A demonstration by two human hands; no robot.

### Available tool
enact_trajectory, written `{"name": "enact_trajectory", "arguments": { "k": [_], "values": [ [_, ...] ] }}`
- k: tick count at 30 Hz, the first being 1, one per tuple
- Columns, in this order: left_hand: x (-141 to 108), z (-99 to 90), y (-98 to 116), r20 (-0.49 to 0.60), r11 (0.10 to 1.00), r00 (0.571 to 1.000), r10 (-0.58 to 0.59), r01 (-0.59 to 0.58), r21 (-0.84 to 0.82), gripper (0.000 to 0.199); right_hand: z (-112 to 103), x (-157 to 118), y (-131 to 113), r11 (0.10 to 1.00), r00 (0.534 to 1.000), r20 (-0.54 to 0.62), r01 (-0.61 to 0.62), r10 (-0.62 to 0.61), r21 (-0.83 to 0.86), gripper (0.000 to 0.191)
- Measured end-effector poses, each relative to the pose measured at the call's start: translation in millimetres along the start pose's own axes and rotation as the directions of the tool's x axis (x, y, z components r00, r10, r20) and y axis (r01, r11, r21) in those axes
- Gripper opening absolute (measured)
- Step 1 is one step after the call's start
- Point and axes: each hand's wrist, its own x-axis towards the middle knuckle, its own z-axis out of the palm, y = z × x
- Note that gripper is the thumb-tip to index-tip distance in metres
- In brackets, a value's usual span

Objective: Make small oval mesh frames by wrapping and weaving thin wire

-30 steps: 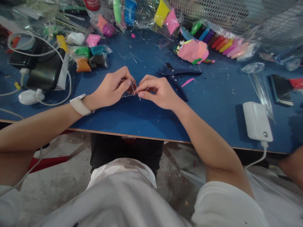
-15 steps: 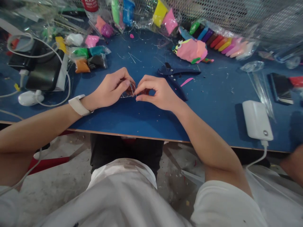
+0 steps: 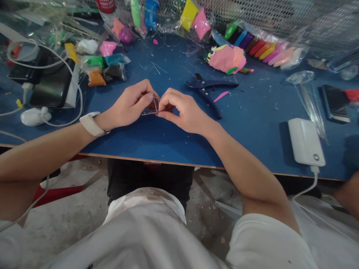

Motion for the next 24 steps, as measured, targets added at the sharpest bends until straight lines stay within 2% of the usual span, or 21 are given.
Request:
{"name": "enact_trajectory", "arguments": {
  "k": [9, 12, 17, 20, 24],
  "values": [
    [2.4, 2.4, 4.9, 0.022, 0.986, 0.996, -0.086, 0.089, -0.145, 0.031, 9.1, -1.9, -3.3, 0.985, 0.991, -0.129, 0.022, -0.044, -0.170, 0.043],
    [3.0, 2.5, 7.4, 0.023, 0.975, 0.990, -0.137, 0.139, -0.172, 0.032, 12.4, -0.7, -6.8, 0.989, 0.978, -0.206, 0.009, -0.039, -0.146, 0.042],
    [4.3, 4.5, 11.7, 0.048, 0.943, 0.970, -0.237, 0.241, -0.230, 0.038, 17.3, -1.9, -5.7, 0.999, 0.958, -0.284, -0.043, 0.040, -0.003, 0.037],
    [5.5, 6.6, 10.4, 0.058, 0.926, 0.962, -0.266, 0.272, -0.261, 0.038, 17.3, -3.0, -2.2, 0.997, 0.955, -0.287, -0.064, 0.075, 0.049, 0.044],
    [6.4, 7.0, 7.3, 0.108, 0.890, 0.950, -0.294, 0.313, -0.332, 0.033, 9.5, -1.8, -3.4, 0.999, 0.979, -0.203, -0.033, 0.029, -0.016, 0.029]
  ]
}}
